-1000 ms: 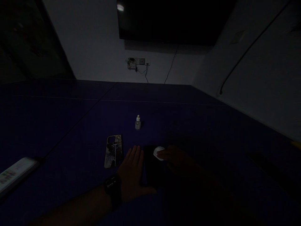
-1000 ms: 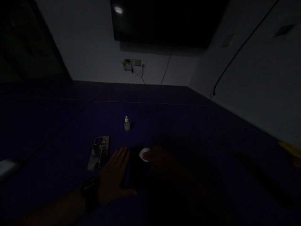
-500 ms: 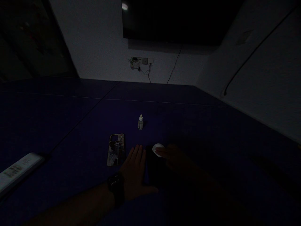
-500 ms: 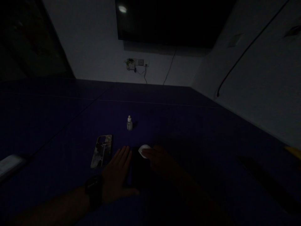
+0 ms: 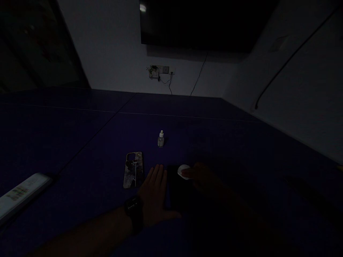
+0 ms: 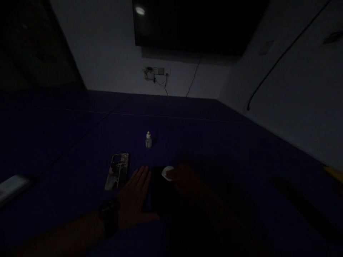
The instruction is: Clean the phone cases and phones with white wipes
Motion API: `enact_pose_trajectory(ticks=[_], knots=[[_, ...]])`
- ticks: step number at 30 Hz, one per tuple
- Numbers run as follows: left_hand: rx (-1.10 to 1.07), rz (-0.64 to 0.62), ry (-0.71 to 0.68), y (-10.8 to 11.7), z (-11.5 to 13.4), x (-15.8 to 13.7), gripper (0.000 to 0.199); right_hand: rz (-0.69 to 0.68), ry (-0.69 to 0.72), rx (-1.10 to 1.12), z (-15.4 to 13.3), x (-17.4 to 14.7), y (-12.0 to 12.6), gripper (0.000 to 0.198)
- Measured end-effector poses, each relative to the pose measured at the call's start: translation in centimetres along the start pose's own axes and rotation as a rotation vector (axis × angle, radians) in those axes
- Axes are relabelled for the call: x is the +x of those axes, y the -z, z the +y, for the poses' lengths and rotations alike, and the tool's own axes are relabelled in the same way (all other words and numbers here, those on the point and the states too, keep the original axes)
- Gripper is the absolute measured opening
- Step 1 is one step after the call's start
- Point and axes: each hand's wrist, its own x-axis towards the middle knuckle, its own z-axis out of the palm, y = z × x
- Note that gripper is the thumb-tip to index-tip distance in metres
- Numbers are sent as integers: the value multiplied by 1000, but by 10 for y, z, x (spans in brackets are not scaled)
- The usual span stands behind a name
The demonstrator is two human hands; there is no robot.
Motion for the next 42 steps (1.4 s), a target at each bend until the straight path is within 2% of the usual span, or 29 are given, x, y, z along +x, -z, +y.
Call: enact_pose_trajectory(ticks=[3, 7, 11, 15, 20, 24, 30, 33, 37, 42], knots=[[-8, -3, -7, -2, -1, 0, 130, 24, -71, -15, 2, -2, -2, 62], [-10, 18, -14, -5, -2, -1, 128, -4, -39, -13, -5, -1, 0, 59], [-14, 39, -13, -7, -2, 0, 129, -87, -88, 1, -12, 0, 25, 55], [-5, 53, -12, -8, -1, 1, 129, -77, -158, -27, -16, 7, 41, 56], [7, 79, -19, -9, -2, -1, 127, 8, -186, -45, -24, 22, 12, 56], [20, 97, -42, -10, -4, -2, 126, -1, -188, -6, -34, 37, -10, 55], [67, 114, -76, -6, -4, 0, 125, -34, -77, 92, -44, 41, 1, 54], [72, 91, -61, -5, -4, 0, 126, -43, -143, 59, -39, 33, 6, 53], [73, 65, -56, -6, -5, 0, 128, -20, -199, 4, -37, 35, 0, 56], [74, 109, -83, -5, -6, 0, 121, -36, -65, 50, -42, 42, -1, 51]])
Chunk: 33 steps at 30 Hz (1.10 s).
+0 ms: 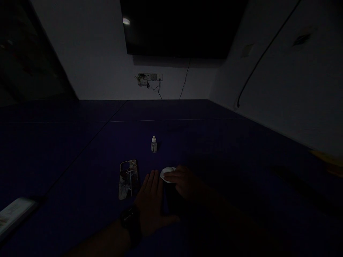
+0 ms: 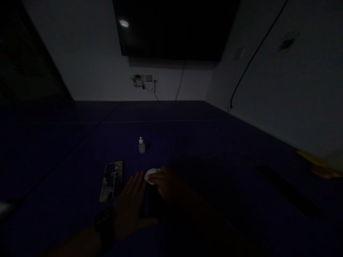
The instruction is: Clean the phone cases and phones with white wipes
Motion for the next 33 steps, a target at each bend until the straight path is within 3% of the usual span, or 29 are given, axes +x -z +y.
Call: enact_pose_trajectory(ticks=[6, 13, 19, 25, 33], knots=[[14, -5, 9, 0, 1, 0, 125, 41, -86, -27, 5, -5, 5, 51], [24, -12, 9, 2, 1, 1, 124, 33, 5, 16, 7, -2, -2, 45], [19, -32, 11, 7, 2, 2, 124, 93, -63, -43, 10, -4, -2, 50], [-2, -26, 18, 5, 2, 2, 125, 35, 0, 13, 3, -2, -3, 45], [-8, -37, 17, 4, 2, 1, 124, 47, -86, 6, 5, -2, -5, 54]])
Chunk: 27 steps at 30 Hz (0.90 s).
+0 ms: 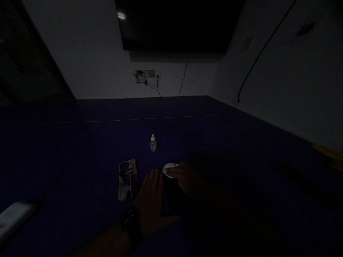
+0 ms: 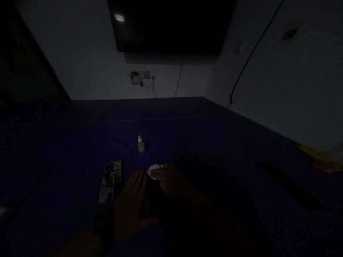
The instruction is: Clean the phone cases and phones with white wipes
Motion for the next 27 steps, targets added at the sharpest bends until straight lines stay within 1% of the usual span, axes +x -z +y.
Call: enact_pose_trajectory(ticks=[3, 6, 9, 12, 16, 19, 22, 25, 27], knots=[[7, -12, -3, 1, 0, 1, 124, -26, 32, 25, -3, 0, -1, 50], [17, 4, -3, -2, -1, 0, 124, -33, 52, 28, 1, -4, 1, 47], [26, 20, 1, -5, -2, -1, 126, -9, 5, 9, 8, -6, 4, 49], [22, 27, -6, -4, -1, -1, 127, 13, -41, -1, 6, -2, 2, 51], [18, 9, -16, -1, -1, 0, 125, 7, 19, 37, -4, 3, -1, 49], [25, 14, -19, -2, -2, 0, 123, -8, 66, 54, -3, 0, 1, 44], [33, 31, -25, -4, -3, -1, 124, 6, 20, 58, 3, -3, 5, 42], [30, 27, -20, -4, -3, -1, 125, 43, -47, 49, 5, -2, 3, 46], [26, 15, -15, -2, -2, -1, 125, 52, -40, 50, 3, 1, -1, 47]])
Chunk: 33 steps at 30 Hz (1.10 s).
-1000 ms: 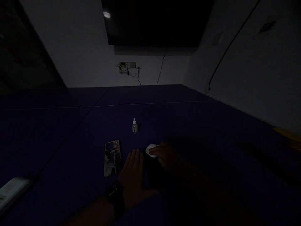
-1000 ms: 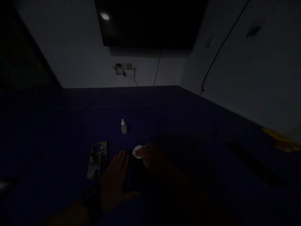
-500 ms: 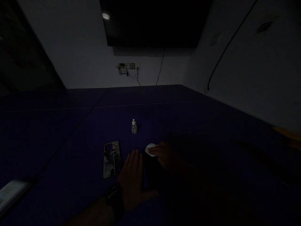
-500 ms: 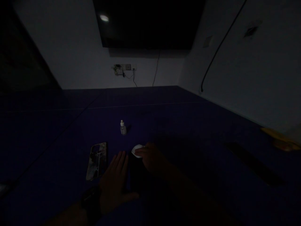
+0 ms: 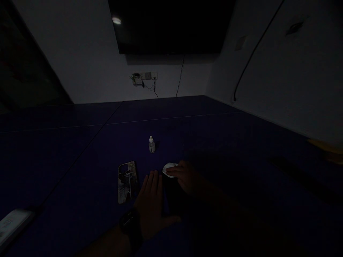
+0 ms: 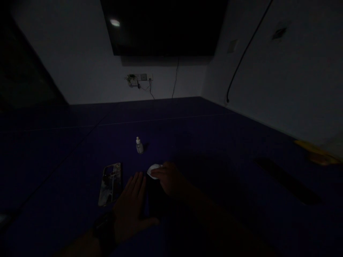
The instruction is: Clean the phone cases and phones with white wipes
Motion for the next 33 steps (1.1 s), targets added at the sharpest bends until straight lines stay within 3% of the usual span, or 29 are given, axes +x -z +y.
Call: enact_pose_trajectory(ticks=[6, 13, 19, 27, 33], knots=[[6, 23, -12, 0, -1, -1, 124, -48, 65, -8, 3, -3, -1, 41], [2, 19, 4, -1, -1, 0, 126, -8, 1, -18, 3, -2, 3, 48], [0, -3, -17, 2, 0, 1, 122, -45, 85, 35, -3, -2, 2, 42], [7, 6, -3, 2, 1, 2, 126, -5, -14, -11, -5, 1, 3, 45], [7, 8, -16, 3, -1, 2, 122, -33, 86, 22, -1, 0, -3, 39]])
